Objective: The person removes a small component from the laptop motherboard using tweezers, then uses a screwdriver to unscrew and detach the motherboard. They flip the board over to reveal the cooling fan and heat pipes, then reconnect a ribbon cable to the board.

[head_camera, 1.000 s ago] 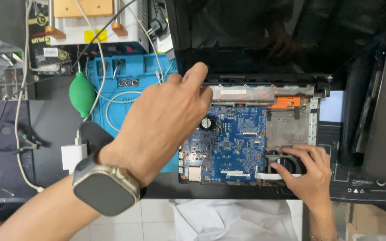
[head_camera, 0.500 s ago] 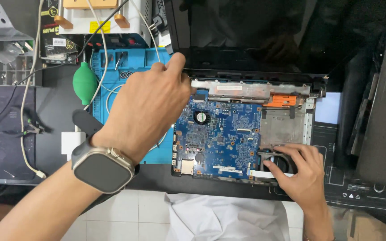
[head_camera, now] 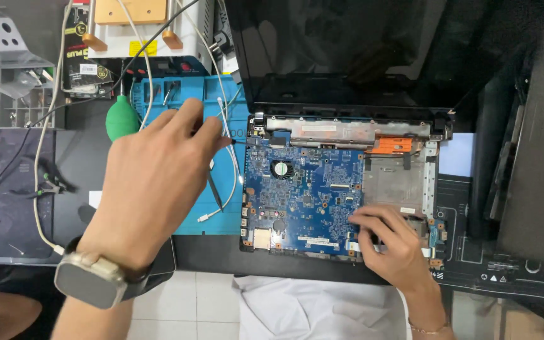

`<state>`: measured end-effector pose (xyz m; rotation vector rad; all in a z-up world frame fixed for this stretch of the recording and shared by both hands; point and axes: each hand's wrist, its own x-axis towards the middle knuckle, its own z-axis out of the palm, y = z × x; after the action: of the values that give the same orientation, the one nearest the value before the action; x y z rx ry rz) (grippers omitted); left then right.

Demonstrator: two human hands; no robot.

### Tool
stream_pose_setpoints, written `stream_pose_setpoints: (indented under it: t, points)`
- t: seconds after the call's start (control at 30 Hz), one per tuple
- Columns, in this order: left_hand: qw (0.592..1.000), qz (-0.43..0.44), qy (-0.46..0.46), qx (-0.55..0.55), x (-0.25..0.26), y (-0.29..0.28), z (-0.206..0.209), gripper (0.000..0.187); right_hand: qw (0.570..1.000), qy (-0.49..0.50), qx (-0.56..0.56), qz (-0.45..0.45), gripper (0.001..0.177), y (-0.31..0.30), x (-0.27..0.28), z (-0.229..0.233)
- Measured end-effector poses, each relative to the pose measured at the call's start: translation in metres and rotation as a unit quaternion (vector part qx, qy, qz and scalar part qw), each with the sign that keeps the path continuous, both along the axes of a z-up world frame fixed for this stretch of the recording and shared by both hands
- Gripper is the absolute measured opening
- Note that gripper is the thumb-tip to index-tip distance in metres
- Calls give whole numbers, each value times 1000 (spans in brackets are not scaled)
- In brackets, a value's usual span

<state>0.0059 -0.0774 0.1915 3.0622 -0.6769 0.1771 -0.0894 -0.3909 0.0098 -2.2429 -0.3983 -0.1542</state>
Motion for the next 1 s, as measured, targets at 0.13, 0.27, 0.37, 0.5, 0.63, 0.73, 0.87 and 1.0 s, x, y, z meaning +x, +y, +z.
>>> stream_pose_setpoints:
  t: [0.13,0.27,0.37,0.5,0.63,0.73,0.87,1.0]
  points:
    - [989,11,36,-141,-26,-2,-15,16,997,-12,70,-39,31,24,21,19]
    - [954,35,116,-273,-45,-10,-48,10,995,53,86,-10,36,25,28,21]
    - [940,53,140,-308,-50,-14,-65,11,996,50,75,8,24,20,26,14]
    - [935,60,154,-313,-48,-21,-76,10,995,60,75,3,15,10,21,10]
    - [937,17,156,-311,-43,-34,-82,8,997,46,62,-28,13,-5,14,5]
    - [920,67,194,-334,-37,-50,-92,9,994,33,85,-67,13,-24,12,7]
    - [905,109,193,-363,-39,-72,-108,8,985,-30,46,-166,17,-57,2,30]
    - [907,93,177,-370,-36,-90,-124,6,948,-51,-36,-311,17,-85,-9,47]
